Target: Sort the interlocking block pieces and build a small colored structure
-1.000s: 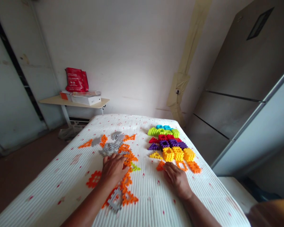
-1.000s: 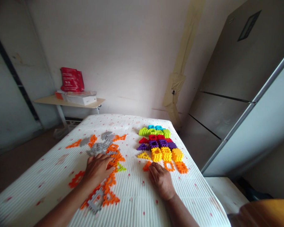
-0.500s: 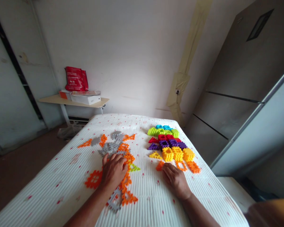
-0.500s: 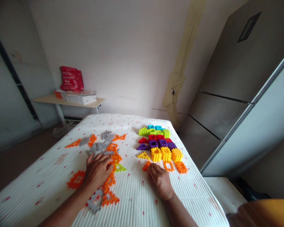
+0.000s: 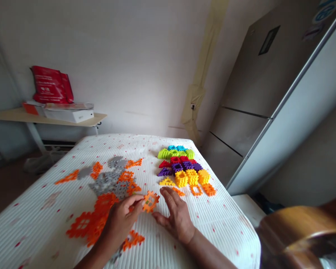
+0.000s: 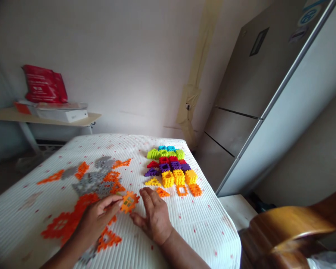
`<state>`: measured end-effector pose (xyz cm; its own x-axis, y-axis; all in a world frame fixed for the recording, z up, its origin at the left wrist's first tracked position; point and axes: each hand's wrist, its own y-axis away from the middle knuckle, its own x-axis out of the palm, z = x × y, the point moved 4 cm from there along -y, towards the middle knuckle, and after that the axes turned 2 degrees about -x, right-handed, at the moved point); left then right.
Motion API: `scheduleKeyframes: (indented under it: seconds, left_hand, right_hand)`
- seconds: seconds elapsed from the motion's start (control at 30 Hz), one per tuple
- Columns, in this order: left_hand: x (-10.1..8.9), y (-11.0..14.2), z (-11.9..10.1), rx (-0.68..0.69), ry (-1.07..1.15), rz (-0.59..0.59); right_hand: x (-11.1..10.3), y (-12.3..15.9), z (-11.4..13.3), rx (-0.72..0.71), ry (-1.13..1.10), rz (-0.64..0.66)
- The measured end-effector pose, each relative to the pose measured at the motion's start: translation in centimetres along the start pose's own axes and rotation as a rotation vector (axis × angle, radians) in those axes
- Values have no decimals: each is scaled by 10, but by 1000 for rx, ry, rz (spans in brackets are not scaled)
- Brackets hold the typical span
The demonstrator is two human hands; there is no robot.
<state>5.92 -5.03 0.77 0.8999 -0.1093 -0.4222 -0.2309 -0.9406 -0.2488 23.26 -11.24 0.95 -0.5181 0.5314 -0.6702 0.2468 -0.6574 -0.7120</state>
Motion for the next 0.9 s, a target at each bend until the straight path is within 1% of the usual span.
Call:
scheduleKeyframes:
  seconds: [0.07,0.2,0.33,0.4,0.43,0.5,0.57,0.6,0.67,0.7,0.77,0.83,0.9]
  left_hand:
    - [6,2,1,-81,80,52]
    - [12,2,6,-138,141,58]
    - [19,4,7,-159,177,82]
    - [18,5,5,-154,175,88]
    - [13,4,4,-136,152,73]
    - [-3,1,3,-62,49,-5]
    - [-29,-2,6,27,-98,-135]
    - [-42,-3,9,50,-164,-201]
    - [-71,-1,21,27,-269,-355]
    - [-82,0,28,-8,-302,-401]
    - [-100,6,43,-85,-333,-496]
    - [-110,12,56,-155,-363,-561]
    - [-112,14,65,-197,-397,-562]
  right_hand:
    - [6,-2,5,29,-11,20]
    - [12,1,9,41,-11,62]
    - [5,6,11,54,-41,72]
    - [-4,7,6,93,-55,59]
    - [-10,9,1,127,-44,43]
    - [-26,15,-19,232,24,-13]
    - [-46,26,-48,372,148,-72]
    - [-57,34,-64,449,230,-93]
    - [-78,51,-95,604,410,-88]
    - [-86,60,-108,676,484,-69]
    - [-95,75,-130,790,560,-1]
    - [-98,84,-143,861,583,79]
    - [-97,87,-148,893,599,149]
